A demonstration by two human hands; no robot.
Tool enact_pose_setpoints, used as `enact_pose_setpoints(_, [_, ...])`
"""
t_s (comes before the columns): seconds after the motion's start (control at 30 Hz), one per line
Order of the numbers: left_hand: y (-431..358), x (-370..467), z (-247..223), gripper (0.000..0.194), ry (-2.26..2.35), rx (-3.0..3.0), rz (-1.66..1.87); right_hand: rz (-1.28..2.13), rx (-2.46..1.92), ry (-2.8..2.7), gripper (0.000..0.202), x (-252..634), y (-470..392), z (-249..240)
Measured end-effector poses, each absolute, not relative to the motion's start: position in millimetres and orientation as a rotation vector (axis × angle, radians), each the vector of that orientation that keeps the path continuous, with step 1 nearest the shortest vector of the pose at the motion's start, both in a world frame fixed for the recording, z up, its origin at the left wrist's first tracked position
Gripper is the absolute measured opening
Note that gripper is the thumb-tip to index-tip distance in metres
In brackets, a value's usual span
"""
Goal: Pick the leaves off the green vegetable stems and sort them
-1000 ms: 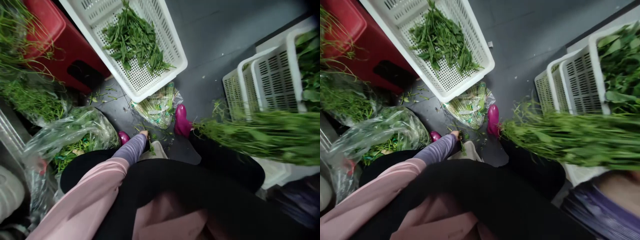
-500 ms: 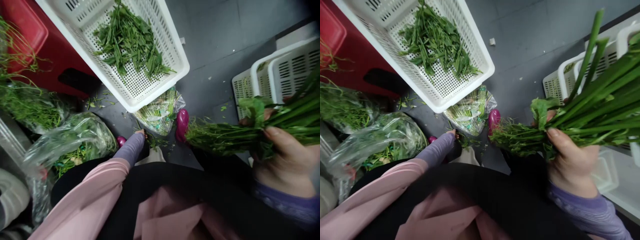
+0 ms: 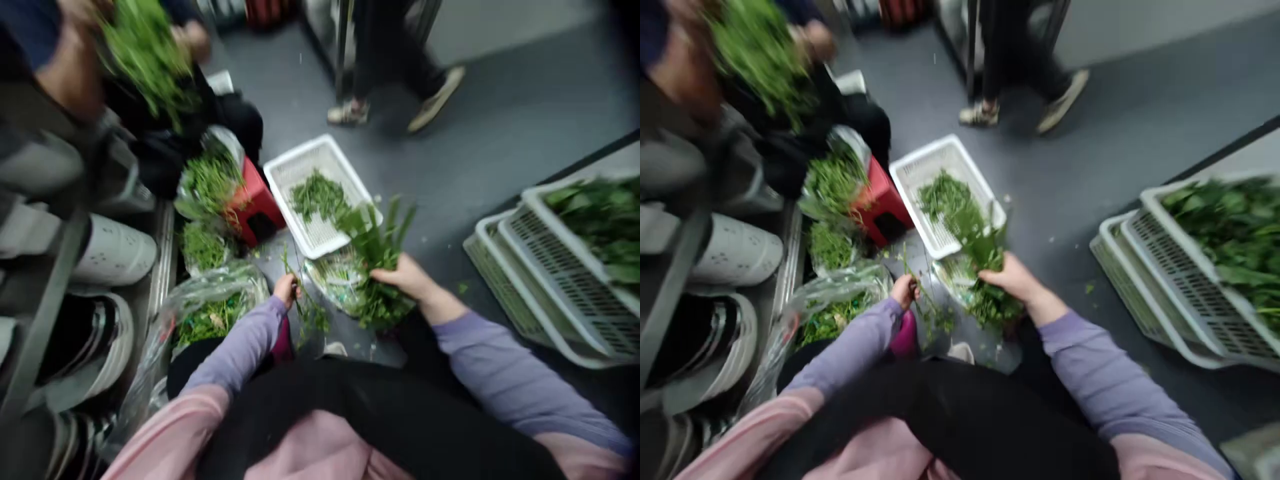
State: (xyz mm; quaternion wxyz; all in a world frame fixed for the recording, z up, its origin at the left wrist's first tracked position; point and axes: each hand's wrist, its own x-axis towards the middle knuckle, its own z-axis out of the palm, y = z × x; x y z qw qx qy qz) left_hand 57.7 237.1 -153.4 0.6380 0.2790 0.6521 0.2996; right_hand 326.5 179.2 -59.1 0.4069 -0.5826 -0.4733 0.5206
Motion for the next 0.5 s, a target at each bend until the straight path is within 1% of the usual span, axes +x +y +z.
enact_pose_setpoints(0.07, [224,55,-107,0.013,1.358,0.716,0.803,1.478,-1.317,-1.209,0.033,291,182,-63])
enact_pose_setpoints(0.13, [207,51,-70,0.014,1.230,0.761,0.923,1.551,-1.199,-1.144,0.038,252,177,-69])
enact_pose_setpoints(0.23, [185,41,-34,0.014,1.112,0.773,1.059,1.684,-1.065,-1.050,0.040,199,154,-75])
enact_pose_setpoints(0.37, [165,23,-18,0.013,1.148,0.777,1.179,1.774,-0.955,-0.989,0.043,155,125,-68])
enact_pose_setpoints(0.5, [153,16,-13,0.010,1.192,0.804,1.344,1.810,-0.940,-1.099,0.047,142,121,-49])
